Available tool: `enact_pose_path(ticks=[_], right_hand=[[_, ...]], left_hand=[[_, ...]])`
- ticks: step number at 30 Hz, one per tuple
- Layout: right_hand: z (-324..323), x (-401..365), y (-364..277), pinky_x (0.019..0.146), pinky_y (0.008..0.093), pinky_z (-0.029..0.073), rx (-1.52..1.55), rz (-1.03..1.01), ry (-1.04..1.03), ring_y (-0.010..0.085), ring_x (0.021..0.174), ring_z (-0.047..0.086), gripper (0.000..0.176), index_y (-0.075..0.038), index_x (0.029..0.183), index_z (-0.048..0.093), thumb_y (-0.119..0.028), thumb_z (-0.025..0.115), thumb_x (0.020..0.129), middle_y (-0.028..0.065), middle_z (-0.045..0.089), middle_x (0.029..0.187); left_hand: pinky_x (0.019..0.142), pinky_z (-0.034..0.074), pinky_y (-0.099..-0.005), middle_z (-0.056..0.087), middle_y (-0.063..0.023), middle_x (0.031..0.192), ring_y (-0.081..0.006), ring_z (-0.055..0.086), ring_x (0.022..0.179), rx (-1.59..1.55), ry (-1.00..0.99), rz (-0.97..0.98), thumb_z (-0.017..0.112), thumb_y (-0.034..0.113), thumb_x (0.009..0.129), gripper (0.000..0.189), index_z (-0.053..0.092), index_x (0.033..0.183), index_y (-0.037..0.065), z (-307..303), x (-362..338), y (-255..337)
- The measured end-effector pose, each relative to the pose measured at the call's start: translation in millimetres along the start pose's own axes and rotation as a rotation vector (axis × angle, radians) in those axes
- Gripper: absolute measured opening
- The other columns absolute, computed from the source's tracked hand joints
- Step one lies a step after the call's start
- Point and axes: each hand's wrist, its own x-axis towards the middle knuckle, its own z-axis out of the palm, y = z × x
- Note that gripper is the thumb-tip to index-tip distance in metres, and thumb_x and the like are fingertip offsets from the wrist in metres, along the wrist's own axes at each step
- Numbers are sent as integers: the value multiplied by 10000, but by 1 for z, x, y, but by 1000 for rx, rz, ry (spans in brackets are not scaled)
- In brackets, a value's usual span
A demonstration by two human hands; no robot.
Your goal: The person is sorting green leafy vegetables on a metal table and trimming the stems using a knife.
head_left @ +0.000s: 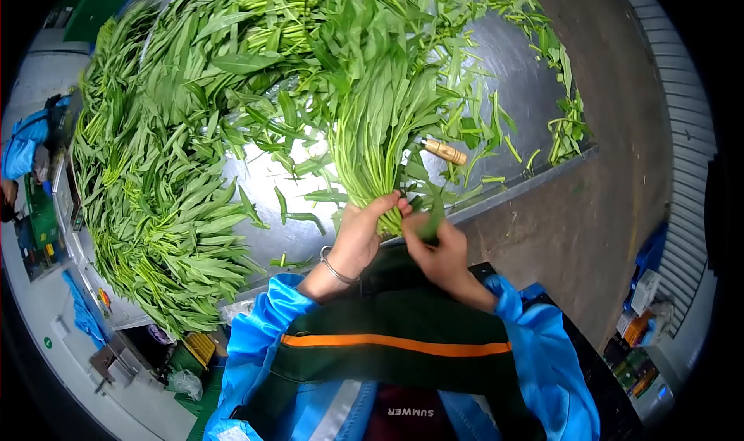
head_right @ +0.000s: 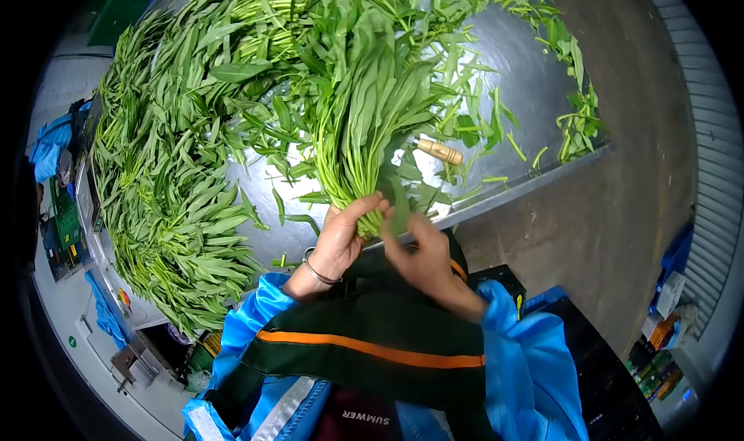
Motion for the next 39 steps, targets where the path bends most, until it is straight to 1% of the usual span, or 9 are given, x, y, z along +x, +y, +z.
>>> enact_pose_path(ticks=[1,5,7,11,17,20,27,32,39], right_hand=[[-8,-4,-6,694,299,474,-99,-192,-71,191,758,620,51,-18,876,584,-61,571,852,115,627,823],[-38,-19,-4,884,354,415,770,479,-58,236,961,555,373,-52,1173,435,-260,547,884,103,569,1019],[-19,1,-11,1009,355,325,907,638,84,221,1188,435,584,-73,1376,243,-275,517,902,117,462,1268],[12,24,-2,984,347,354,862,680,141,216,1171,453,475,-28,1325,323,-85,509,893,104,459,1281],[-9,16,6,946,318,385,975,827,88,198,1128,488,429,-8,1257,397,34,477,838,98,474,1260],[-11,13,4,918,316,405,1010,795,141,191,1087,500,461,-26,1233,403,78,494,793,80,503,1163],[-2,20,12,835,271,442,921,818,170,143,975,540,378,-23,1168,445,53,524,807,49,534,1085],[-15,21,9,777,280,469,827,831,173,155,893,578,346,3,1117,489,66,508,777,69,590,1019],[-24,30,2,745,312,503,875,949,124,198,881,594,410,3,1150,475,83,459,748,103,593,1012]], left_hand=[[752,495,-288,603,-76,903,-166,597,825,-14,18,0,580,-28,810,215,538,1021,-27,1,0,4],[772,488,-333,576,-139,956,-276,593,865,801,99,690,589,-9,791,458,369,1192,-39,11,-10,16],[861,446,-316,525,-178,1119,-285,545,1020,905,-22,641,608,-37,753,808,81,1365,5,18,-17,10],[916,414,-279,478,-173,1235,-214,512,1094,809,-165,409,594,-106,752,1016,-171,1395,83,13,-12,2],[912,443,-297,460,-179,1269,-222,518,1102,37,-86,-130,561,-63,830,843,-13,1431,75,-9,7,13],[936,426,-301,436,-183,1291,-221,497,1124,180,-143,100,542,-67,844,850,-55,1430,83,-2,-3,6],[935,424,-300,440,-184,1295,-219,486,1135,74,-61,-8,555,-46,848,880,-112,1412,60,-3,-2,-2],[805,485,-257,626,-67,1008,-129,583,936,267,-249,-96,580,-16,831,303,530,1130,-13,-8,5,3],[684,487,-244,612,-71,980,-124,587,817,304,-164,-53,595,-42,790,346,495,1119,0,0,2,9]])
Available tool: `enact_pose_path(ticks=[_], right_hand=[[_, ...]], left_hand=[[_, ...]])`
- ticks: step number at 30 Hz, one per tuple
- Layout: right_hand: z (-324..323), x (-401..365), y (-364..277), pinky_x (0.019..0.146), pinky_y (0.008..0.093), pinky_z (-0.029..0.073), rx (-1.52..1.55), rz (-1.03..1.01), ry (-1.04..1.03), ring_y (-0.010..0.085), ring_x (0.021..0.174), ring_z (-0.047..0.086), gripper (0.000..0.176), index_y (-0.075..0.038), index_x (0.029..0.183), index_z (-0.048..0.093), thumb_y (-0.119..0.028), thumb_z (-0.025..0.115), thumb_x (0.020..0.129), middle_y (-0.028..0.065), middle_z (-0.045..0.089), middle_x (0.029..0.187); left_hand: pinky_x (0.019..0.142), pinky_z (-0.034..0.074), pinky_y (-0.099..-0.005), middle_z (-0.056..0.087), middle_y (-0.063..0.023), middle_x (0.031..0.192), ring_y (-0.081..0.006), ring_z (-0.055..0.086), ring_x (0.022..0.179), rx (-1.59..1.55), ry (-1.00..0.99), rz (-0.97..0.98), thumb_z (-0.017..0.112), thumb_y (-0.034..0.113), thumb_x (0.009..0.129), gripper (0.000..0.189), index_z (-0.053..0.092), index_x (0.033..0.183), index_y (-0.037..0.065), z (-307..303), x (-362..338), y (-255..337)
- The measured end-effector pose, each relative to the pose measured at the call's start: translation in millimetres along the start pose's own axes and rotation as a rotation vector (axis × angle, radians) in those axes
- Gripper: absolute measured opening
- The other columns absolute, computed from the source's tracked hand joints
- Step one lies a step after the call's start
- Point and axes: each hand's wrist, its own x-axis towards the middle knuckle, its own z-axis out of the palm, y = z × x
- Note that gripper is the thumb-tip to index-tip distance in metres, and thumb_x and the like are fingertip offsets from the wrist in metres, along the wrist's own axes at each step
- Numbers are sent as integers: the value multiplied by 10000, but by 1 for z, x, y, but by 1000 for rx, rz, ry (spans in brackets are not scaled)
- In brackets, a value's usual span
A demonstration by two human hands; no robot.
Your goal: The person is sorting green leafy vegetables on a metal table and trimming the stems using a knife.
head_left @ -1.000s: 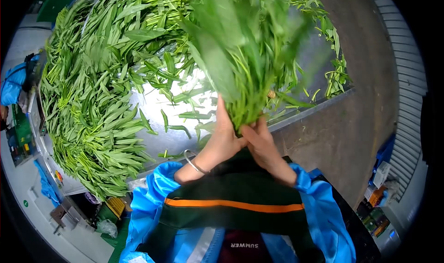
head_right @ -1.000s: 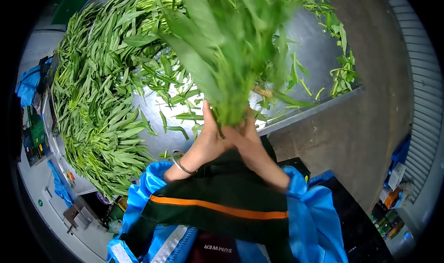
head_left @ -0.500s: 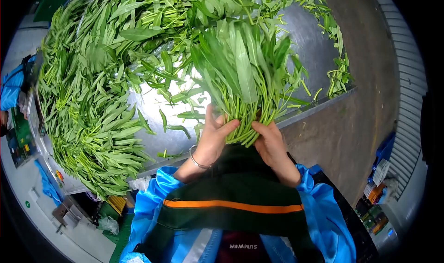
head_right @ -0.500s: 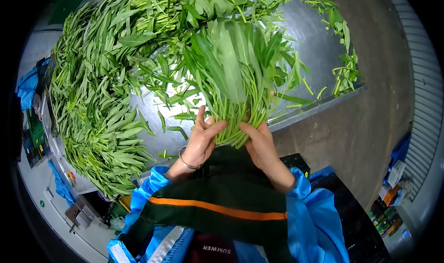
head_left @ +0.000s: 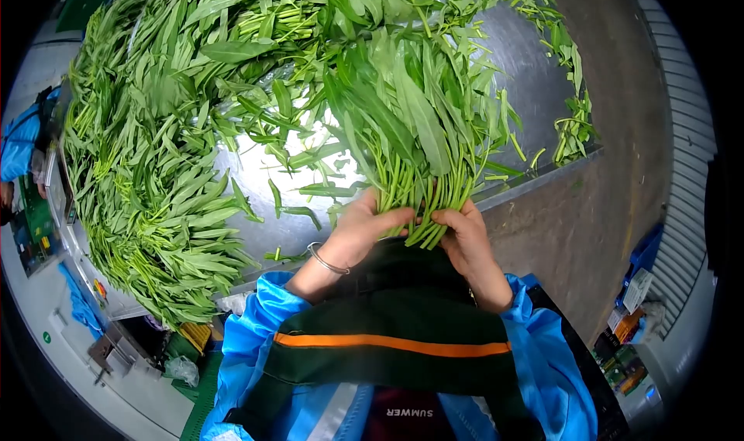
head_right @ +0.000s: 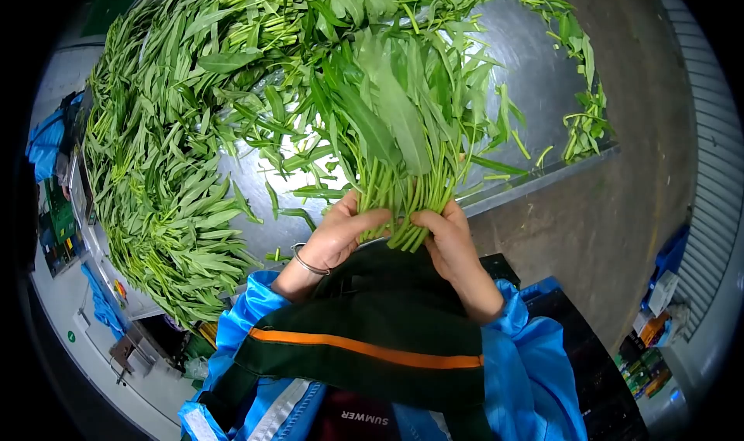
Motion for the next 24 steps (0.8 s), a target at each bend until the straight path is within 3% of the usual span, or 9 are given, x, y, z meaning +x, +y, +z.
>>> enact_pose_path(ticks=[6,10,14,15,16,18,21,24], right_hand=[[-4,2,-7,718,344,526,109,-8,-1,218,881,603,397,-11,1168,463,52,485,776,109,590,1019],[4,7,-1,678,276,495,-128,-97,-50,143,855,588,433,-46,1185,454,23,597,783,65,589,1021],[-16,14,-8,664,258,473,-418,-250,158,115,810,571,364,-37,1091,525,-10,663,756,45,601,962],[-21,13,-22,650,247,464,-605,-386,280,109,769,568,316,-30,1047,553,-39,676,756,40,607,935],[-54,28,-20,585,223,446,-855,-665,284,84,675,544,299,-35,1044,552,-43,667,768,28,596,876],[-62,19,-44,518,222,427,-728,-372,248,77,593,513,288,-45,1044,533,-49,659,786,23,571,809],[-29,-4,-58,478,230,425,33,-191,35,83,549,494,288,-53,1050,506,-55,652,802,18,543,762],[-7,3,-33,529,257,474,-197,-252,37,124,618,555,269,-47,1054,488,-52,628,825,60,598,851]], left_hand=[[650,472,-241,605,-70,991,-117,574,781,30,-87,88,601,-58,772,374,484,1121,7,-8,7,1],[672,501,-251,599,-72,982,-150,596,817,46,-67,31,599,-89,776,420,444,1150,20,1,2,5],[710,512,-274,607,-64,1012,-140,599,851,97,-13,40,616,-73,778,415,473,1152,35,2,-1,8],[705,516,-276,608,-66,1014,-137,599,850,119,2,56,616,-71,779,421,469,1158,39,-2,-1,7],[701,520,-278,608,-68,1015,-135,598,849,141,18,74,617,-69,779,428,465,1164,42,-6,-1,6],[694,517,-265,607,-69,1026,-131,597,848,260,53,99,613,-71,781,439,457,1176,42,-7,1,-1],[702,508,-252,606,-75,1040,-129,595,858,365,49,184,608,-71,784,453,445,1193,35,1,2,-3],[732,496,-249,601,-82,1054,-130,587,878,216,-11,140,617,-56,787,442,445,1188,19,2,4,0]])
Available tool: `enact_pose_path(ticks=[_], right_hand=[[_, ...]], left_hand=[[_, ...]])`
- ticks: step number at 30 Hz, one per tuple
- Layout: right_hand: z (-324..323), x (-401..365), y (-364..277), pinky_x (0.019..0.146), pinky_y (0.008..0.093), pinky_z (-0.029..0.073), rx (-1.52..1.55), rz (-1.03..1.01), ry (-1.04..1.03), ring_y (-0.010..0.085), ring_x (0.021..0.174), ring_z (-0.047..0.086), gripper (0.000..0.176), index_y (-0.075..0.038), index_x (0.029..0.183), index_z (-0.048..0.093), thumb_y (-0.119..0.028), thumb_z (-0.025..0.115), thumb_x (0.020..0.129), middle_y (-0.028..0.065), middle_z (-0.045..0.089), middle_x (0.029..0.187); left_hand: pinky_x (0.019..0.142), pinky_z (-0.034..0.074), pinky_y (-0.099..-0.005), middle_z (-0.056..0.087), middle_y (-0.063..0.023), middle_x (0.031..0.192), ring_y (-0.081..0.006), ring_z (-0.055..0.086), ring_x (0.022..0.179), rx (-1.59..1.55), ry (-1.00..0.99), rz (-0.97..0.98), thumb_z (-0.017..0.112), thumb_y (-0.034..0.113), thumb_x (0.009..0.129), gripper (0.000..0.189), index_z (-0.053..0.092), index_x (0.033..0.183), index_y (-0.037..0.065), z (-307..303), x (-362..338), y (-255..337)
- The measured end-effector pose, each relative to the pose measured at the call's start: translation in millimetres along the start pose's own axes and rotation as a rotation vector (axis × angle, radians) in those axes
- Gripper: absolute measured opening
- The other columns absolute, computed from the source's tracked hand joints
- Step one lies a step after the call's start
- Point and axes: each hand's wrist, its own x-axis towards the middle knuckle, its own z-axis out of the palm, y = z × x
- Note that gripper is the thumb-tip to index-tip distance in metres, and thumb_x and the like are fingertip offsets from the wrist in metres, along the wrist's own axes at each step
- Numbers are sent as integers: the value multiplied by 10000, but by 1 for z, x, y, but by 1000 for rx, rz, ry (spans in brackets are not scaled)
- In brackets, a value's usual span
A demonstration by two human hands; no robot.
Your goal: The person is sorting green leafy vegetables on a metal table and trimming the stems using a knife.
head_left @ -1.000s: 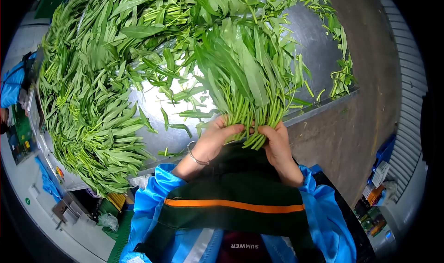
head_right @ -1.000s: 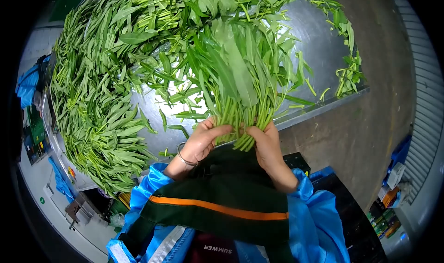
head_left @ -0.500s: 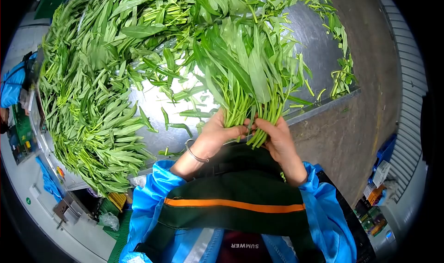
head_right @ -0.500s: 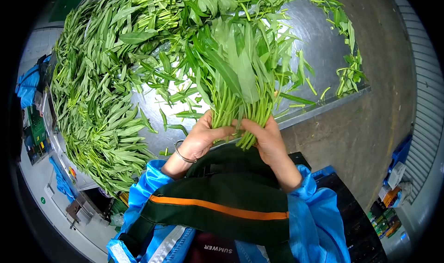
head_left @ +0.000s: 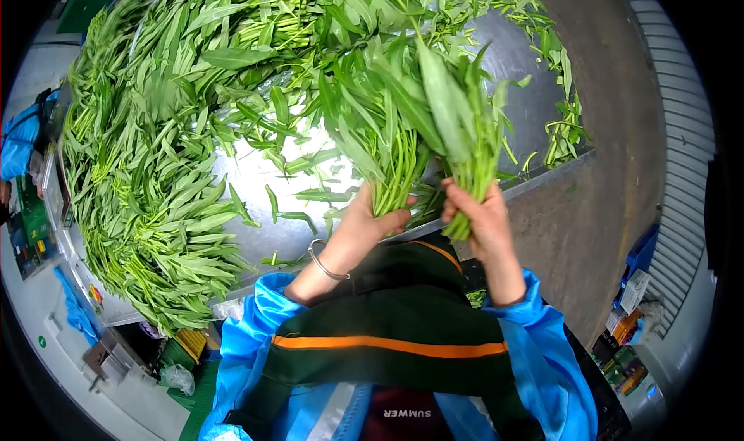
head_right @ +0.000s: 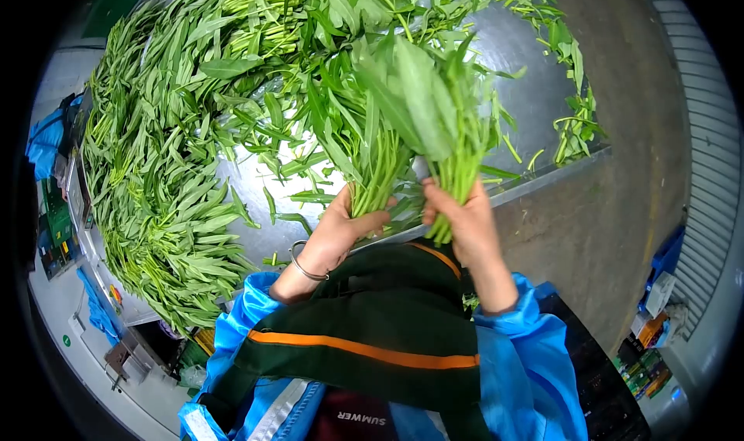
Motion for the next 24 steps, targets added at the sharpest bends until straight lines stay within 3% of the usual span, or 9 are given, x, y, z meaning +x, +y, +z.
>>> enact_pose_path(ticks=[3,6,9,12,13,16,17,20,24], right_hand=[[16,-2,29,696,272,481,70,88,10,138,762,584,205,-27,1040,498,-94,587,868,69,609,905],[29,-1,53,723,266,465,84,87,63,143,854,584,278,-11,1124,506,-206,513,925,65,618,932],[12,4,44,769,283,461,-1,403,-101,181,897,588,379,-3,1200,476,-273,490,934,81,619,990],[-1,2,24,770,281,461,-385,219,-384,179,874,596,422,2,1195,486,-316,506,918,99,633,988],[-4,-12,-2,733,282,472,-1019,48,-382,196,848,616,402,-23,1181,508,-289,552,883,131,643,949],[-1,-21,-25,684,311,487,-1208,-27,-165,255,814,629,350,-43,1115,562,-267,584,847,171,629,938],[20,-24,-32,630,357,486,-1099,-214,-95,322,749,617,265,-60,1020,618,-221,617,808,172,617,909],[45,5,-12,538,315,433,-1288,-658,-116,194,616,567,217,-17,956,633,-142,657,781,114,553,706],[43,-2,-8,511,313,400,-1092,-621,-292,215,577,519,136,-18,843,640,-88,684,735,102,516,685]], left_hand=[[771,486,-260,580,-90,1086,-137,572,917,-98,-37,18,634,-37,783,479,419,1208,9,4,3,-5],[791,485,-267,548,-94,1124,-143,555,955,-22,-44,127,651,-14,780,559,357,1255,11,17,2,-9],[769,497,-266,527,-92,1127,-144,547,966,80,-84,75,666,6,774,638,293,1292,24,18,1,-5],[848,446,-285,498,-96,1151,-162,501,1032,80,-97,112,682,24,750,681,276,1298,15,15,5,-20],[894,418,-295,486,-99,1166,-171,478,1064,63,-93,160,688,31,740,691,278,1295,8,15,9,-24],[902,410,-302,486,-128,1158,-193,488,1062,175,-58,135,677,37,733,681,280,1285,-2,18,6,-21],[901,409,-306,485,-144,1154,-203,492,1061,235,-51,133,674,45,735,667,285,1275,-6,19,5,-22],[899,409,-313,482,-178,1147,-221,501,1059,446,-7,184,660,64,745,620,302,1245,-19,20,5,-30],[820,447,-325,542,-172,1039,-224,543,987,433,-242,148,619,61,766,571,297,1231,-23,10,11,-29]])
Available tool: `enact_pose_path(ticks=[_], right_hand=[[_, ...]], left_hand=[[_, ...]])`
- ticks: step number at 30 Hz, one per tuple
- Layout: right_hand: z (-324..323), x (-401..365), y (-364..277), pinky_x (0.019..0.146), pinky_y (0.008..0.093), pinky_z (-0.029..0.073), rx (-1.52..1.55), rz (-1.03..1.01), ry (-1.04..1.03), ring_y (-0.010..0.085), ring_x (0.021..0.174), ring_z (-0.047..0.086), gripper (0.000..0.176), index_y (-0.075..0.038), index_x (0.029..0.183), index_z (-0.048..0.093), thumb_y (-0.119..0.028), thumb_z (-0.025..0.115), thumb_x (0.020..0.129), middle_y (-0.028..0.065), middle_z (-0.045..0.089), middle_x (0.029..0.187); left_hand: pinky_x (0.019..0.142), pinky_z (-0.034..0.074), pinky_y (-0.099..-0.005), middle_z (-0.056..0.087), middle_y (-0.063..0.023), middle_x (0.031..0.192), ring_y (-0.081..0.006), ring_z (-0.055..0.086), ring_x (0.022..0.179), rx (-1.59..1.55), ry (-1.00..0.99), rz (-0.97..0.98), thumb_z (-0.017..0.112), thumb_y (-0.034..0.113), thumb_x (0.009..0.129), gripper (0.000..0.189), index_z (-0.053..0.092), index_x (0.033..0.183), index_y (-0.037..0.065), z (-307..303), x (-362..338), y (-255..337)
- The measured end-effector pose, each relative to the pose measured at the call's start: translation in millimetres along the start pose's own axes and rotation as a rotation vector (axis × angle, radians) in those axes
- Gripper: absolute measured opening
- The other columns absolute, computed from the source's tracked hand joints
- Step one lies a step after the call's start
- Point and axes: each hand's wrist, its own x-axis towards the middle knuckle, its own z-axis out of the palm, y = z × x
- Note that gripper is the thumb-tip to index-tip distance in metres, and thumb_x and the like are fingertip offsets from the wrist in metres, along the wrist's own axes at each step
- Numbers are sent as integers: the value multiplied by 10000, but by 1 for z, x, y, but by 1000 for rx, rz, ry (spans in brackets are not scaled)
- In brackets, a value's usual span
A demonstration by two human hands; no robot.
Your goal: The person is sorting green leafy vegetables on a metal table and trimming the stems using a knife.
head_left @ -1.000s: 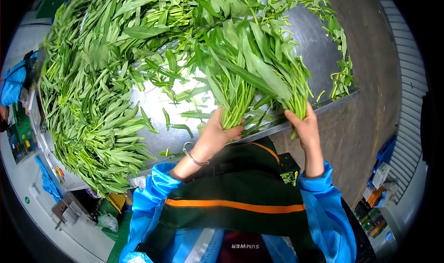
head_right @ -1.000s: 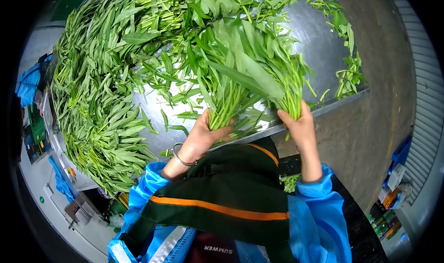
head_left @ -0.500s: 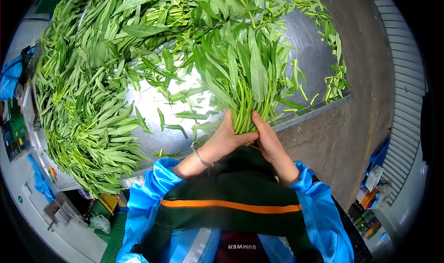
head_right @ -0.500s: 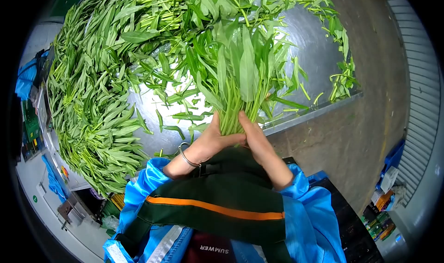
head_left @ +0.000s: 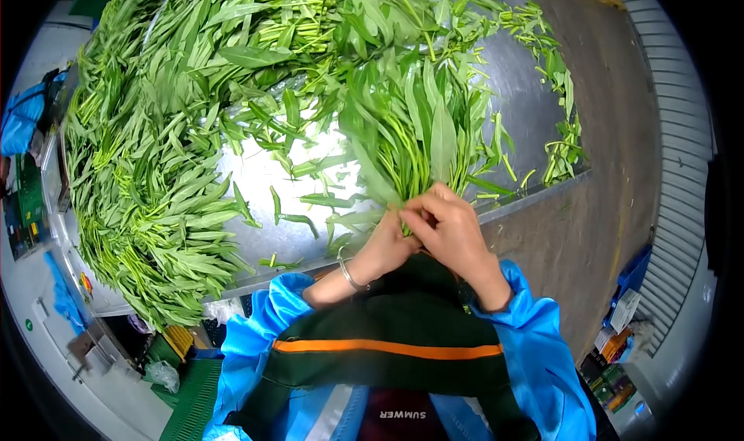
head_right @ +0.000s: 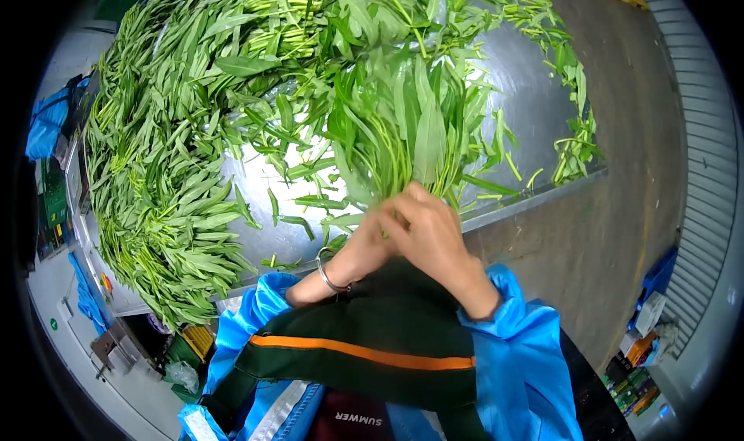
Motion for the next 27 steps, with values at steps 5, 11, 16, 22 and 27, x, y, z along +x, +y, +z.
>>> enact_pose_path(ticks=[5,11,16,22,27], right_hand=[[-22,-9,6,502,288,405,432,225,-371,167,575,540,87,-20,805,636,-82,676,758,79,545,687],[-35,-15,30,508,204,427,831,497,-606,75,568,548,79,17,854,627,-49,639,810,26,619,710],[-40,-12,34,520,209,440,896,527,-696,88,570,570,77,20,848,624,-44,639,808,25,610,704],[-40,-17,35,540,218,454,985,451,-822,99,595,594,75,19,833,624,-48,643,808,39,610,697],[-30,-39,44,642,261,466,1566,167,-395,113,756,605,234,-30,1067,553,-178,559,886,68,612,917]], left_hand=[[792,460,-308,542,-129,1032,-213,539,951,-175,171,52,603,-16,728,581,329,1239,-37,10,-7,7],[812,463,-309,499,-181,1112,-225,515,1007,-183,134,-19,604,-18,739,709,199,1320,-39,15,-2,-2],[780,477,-316,501,-184,1126,-219,512,1019,-159,94,-70,609,17,771,695,179,1315,-31,15,-7,6],[702,473,-255,516,-113,1068,-150,529,923,-282,138,-70,609,18,805,639,216,1309,31,19,-2,-2],[667,483,-241,544,-64,1038,-125,558,843,-478,113,-141,616,17,823,604,263,1312,60,-1,-1,22]])
